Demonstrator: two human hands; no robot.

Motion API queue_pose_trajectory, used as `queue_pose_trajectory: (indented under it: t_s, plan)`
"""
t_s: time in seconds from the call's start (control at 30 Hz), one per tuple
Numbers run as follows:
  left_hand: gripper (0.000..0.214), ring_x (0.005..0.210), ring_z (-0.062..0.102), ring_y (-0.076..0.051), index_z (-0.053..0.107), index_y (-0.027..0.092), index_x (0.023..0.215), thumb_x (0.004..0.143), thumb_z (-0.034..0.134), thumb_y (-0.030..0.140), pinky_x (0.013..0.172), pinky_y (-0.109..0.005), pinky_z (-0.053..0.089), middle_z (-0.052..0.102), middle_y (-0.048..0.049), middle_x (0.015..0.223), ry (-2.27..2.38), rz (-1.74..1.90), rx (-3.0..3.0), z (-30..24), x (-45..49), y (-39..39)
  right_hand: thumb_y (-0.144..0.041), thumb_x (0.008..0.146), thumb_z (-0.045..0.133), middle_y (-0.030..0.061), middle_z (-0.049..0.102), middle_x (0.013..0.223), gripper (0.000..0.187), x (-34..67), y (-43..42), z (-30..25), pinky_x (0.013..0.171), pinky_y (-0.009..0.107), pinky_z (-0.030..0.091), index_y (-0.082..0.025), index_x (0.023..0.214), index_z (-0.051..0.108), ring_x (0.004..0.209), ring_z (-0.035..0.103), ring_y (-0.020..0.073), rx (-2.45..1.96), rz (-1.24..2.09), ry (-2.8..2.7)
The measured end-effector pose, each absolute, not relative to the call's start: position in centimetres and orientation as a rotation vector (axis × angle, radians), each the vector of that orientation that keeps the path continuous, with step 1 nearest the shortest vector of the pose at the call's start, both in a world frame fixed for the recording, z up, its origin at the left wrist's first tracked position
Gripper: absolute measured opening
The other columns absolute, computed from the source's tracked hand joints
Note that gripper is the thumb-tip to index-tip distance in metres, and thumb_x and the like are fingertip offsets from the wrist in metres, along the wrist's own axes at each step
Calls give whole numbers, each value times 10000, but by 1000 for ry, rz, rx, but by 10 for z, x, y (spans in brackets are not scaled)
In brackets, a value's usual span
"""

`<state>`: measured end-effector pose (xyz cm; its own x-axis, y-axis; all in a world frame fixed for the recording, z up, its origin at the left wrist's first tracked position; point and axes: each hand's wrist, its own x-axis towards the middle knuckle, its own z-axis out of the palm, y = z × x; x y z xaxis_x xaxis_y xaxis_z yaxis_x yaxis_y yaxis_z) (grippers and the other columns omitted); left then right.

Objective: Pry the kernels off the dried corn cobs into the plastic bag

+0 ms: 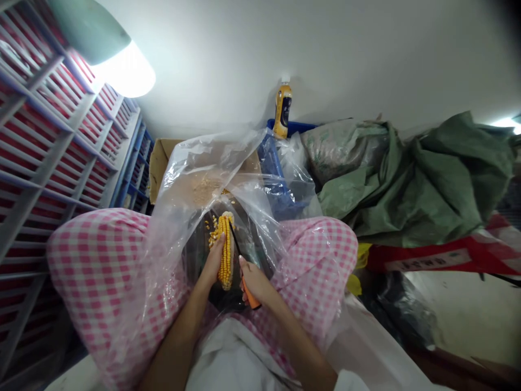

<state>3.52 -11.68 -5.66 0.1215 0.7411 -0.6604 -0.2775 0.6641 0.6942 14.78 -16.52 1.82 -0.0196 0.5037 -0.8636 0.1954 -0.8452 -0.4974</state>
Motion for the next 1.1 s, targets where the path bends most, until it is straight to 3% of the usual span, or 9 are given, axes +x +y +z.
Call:
queue_pose_trajectory:
  t_s: [0.13, 0.3, 0.43, 0.5, 0.57, 0.77, 0.87, 0.97, 1.1]
  plan:
    - [628, 386, 529, -145, 585, 160, 1007, 703, 554, 709, 397, -255, 415, 580, 20, 534, 1288, 752, 605, -57, 34, -119, -495, 985, 218, -79, 436, 453, 399, 155, -165, 23, 327, 194, 418, -199, 832, 438, 302, 436, 89, -2051, 1991, -744]
    - [607, 425, 553, -164, 588, 160, 1010, 716, 558, 691, 420, -263, 429, 577, 10, 537, 1311, 753, 611, -58, 34, -121, -527, 974, 175, -43, 484, 485, 502, 157, -162, 11, 396, 257, 478, -173, 883, 520, 348, 511, 126, -2180, 1856, -1109]
    - [522, 466, 587, -171, 611, 149, 964, 786, 526, 633, 457, -270, 466, 601, -10, 559, 1298, 736, 443, -58, 32, -119, -449, 983, 256, 162, 676, 758, 483, 148, -162, 0, 606, 368, 540, -87, 1001, 577, 655, 690, 254, -2373, 1510, -1437]
    - [487, 427, 573, -166, 608, 147, 892, 826, 479, 612, 420, -265, 458, 586, -10, 524, 1319, 671, 383, -56, 29, -118, -388, 976, 347, 249, 674, 939, 412, 145, -162, -1, 769, 411, 516, -51, 1069, 566, 896, 681, 307, -2423, 1373, -1478]
    - [480, 395, 561, -161, 596, 150, 815, 845, 446, 605, 374, -252, 438, 573, -15, 490, 1336, 605, 337, -52, 27, -117, -344, 967, 403, 278, 656, 1021, 367, 146, -162, 0, 858, 427, 476, -39, 1106, 555, 1025, 636, 326, -2454, 1280, -1504]
    - [520, 368, 546, -146, 596, 139, 733, 853, 418, 613, 355, -242, 449, 595, -49, 492, 1272, 551, 193, -41, 24, -110, -345, 947, 465, 270, 664, 1019, 335, 162, -155, 14, 856, 409, 473, -53, 1058, 584, 1028, 632, 332, -2427, 1198, -1524]
    - [512, 357, 535, -135, 606, 137, 764, 893, 362, 569, 349, -235, 446, 596, -41, 501, 1199, 581, 137, -34, 24, -107, -400, 982, 330, 178, 698, 858, 407, 169, -151, 18, 675, 333, 525, -99, 981, 604, 778, 696, 259, -2351, 1269, -1493]
    - [520, 362, 540, -136, 613, 134, 768, 893, 358, 570, 348, -231, 443, 598, -44, 504, 1197, 606, 144, -29, 26, -108, -519, 975, 158, 59, 666, 692, 566, 170, -145, 18, 449, 255, 476, -154, 991, 591, 476, 630, 165, -2215, 1358, -1346]
    - [529, 366, 546, -144, 624, 138, 754, 862, 398, 604, 342, -238, 436, 602, -45, 508, 1166, 591, 210, -27, 31, -114, -626, 873, 404, 50, 661, 760, 526, 163, -124, 13, 484, 253, 476, -169, 1059, 586, 556, 632, 174, -2055, 1193, -1152]
